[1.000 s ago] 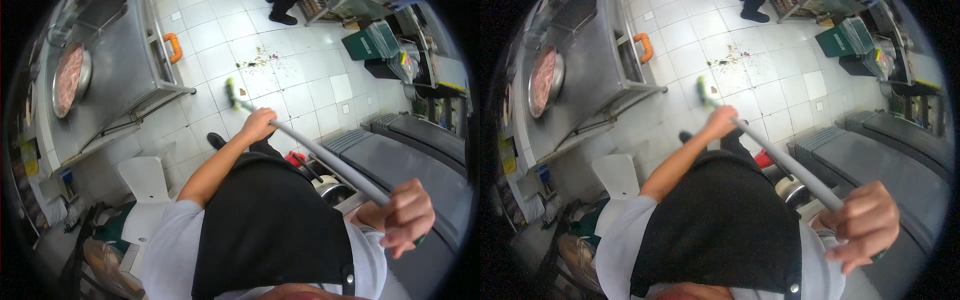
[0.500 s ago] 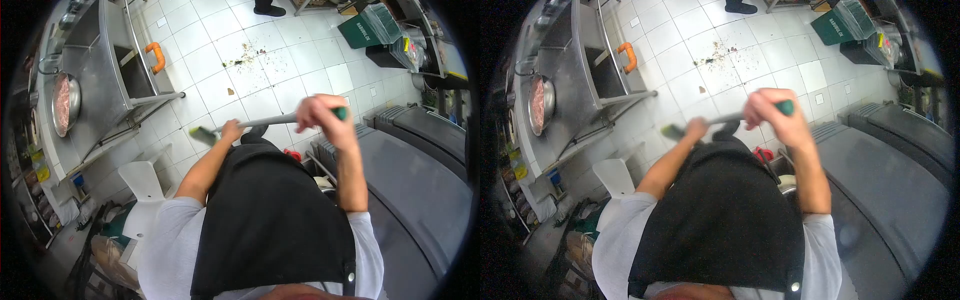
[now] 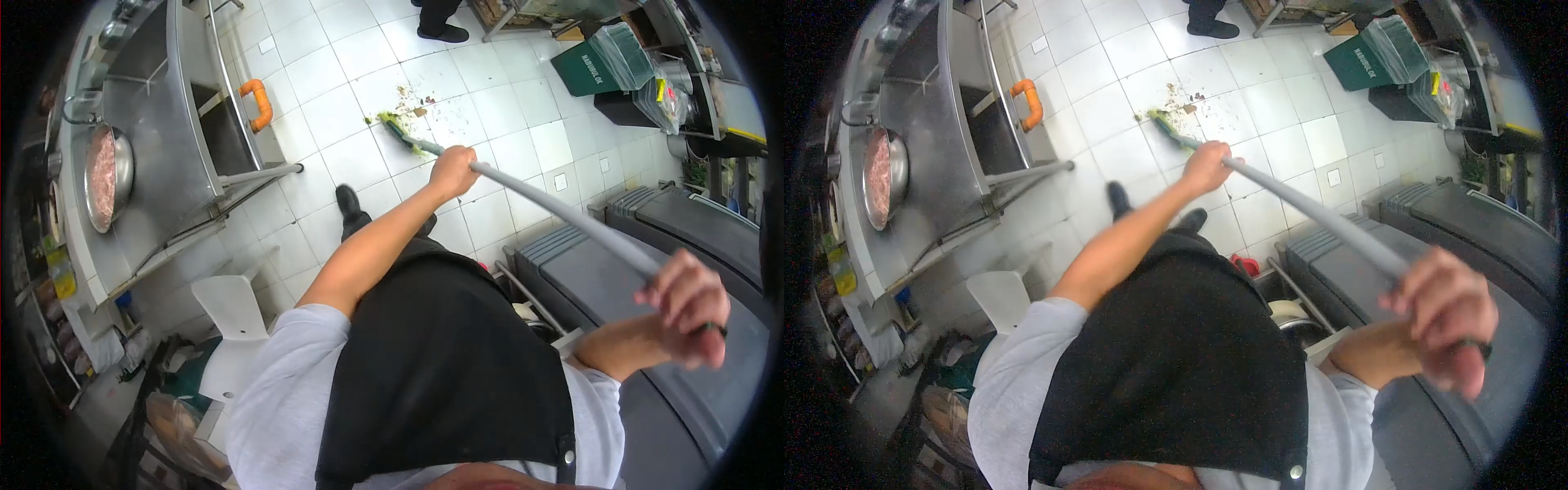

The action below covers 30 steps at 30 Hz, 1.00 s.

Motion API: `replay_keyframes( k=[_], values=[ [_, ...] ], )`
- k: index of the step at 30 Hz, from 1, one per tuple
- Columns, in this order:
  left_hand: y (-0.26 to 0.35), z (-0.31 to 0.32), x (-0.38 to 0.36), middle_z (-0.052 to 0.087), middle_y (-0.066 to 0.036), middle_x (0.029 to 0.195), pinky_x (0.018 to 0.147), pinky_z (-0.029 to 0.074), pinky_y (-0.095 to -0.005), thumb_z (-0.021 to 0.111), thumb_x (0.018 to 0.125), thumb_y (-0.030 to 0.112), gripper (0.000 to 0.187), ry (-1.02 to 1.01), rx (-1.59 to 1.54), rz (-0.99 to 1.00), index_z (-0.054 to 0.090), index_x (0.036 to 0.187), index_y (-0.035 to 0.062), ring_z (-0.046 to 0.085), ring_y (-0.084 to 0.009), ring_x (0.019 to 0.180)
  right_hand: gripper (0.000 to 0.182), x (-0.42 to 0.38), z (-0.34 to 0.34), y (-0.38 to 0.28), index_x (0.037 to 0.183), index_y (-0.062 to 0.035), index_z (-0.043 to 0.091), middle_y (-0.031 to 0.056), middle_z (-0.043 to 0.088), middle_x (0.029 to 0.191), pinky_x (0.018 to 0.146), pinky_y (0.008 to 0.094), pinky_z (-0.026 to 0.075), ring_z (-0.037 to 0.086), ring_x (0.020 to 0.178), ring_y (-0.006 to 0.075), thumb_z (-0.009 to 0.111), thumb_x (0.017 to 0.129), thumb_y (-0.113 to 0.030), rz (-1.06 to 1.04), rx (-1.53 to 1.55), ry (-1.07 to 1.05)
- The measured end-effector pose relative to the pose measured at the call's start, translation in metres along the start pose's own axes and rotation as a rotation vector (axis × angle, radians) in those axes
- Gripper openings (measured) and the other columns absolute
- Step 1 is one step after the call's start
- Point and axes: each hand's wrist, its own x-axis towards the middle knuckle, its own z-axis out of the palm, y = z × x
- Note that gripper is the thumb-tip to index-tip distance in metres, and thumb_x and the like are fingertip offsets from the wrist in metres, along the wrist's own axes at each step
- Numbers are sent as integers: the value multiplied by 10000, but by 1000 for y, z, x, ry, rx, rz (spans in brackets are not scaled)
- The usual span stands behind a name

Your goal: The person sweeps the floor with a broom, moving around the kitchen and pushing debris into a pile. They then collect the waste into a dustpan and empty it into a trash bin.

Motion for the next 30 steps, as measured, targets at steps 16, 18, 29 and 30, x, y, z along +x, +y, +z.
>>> replay_keyframes(
  k=[16,18,29,30],
  values=[
    [-182,-103,58,697,-220,990,886,534,-539,746,988,349,362,-3,-33,-30,683,855,18,662,-439,997,439,158,162,107,752,-15,550,92,552,657,611,384,483,583,627,242,529,1121,-251,164,-1,349],
    [-154,-107,72,695,-207,992,883,536,-533,742,990,358,362,-49,-62,-63,682,857,26,657,-431,1005,426,168,166,97,766,-19,555,86,547,658,612,378,484,579,625,242,523,1121,-253,164,-63,391],
    [-84,-109,-32,735,-161,1007,873,561,-536,819,867,286,242,-409,26,339,726,992,100,700,-400,1004,399,139,107,-2,847,17,679,99,672,614,459,311,552,628,458,207,645,1074,-309,-53,38,29],
    [-74,-107,-41,738,-142,974,851,562,-538,817,885,333,251,-599,78,338,735,990,121,707,-388,991,390,135,99,-4,845,25,689,108,675,617,454,318,547,625,453,209,649,1072,-290,-41,84,6]
  ],
)
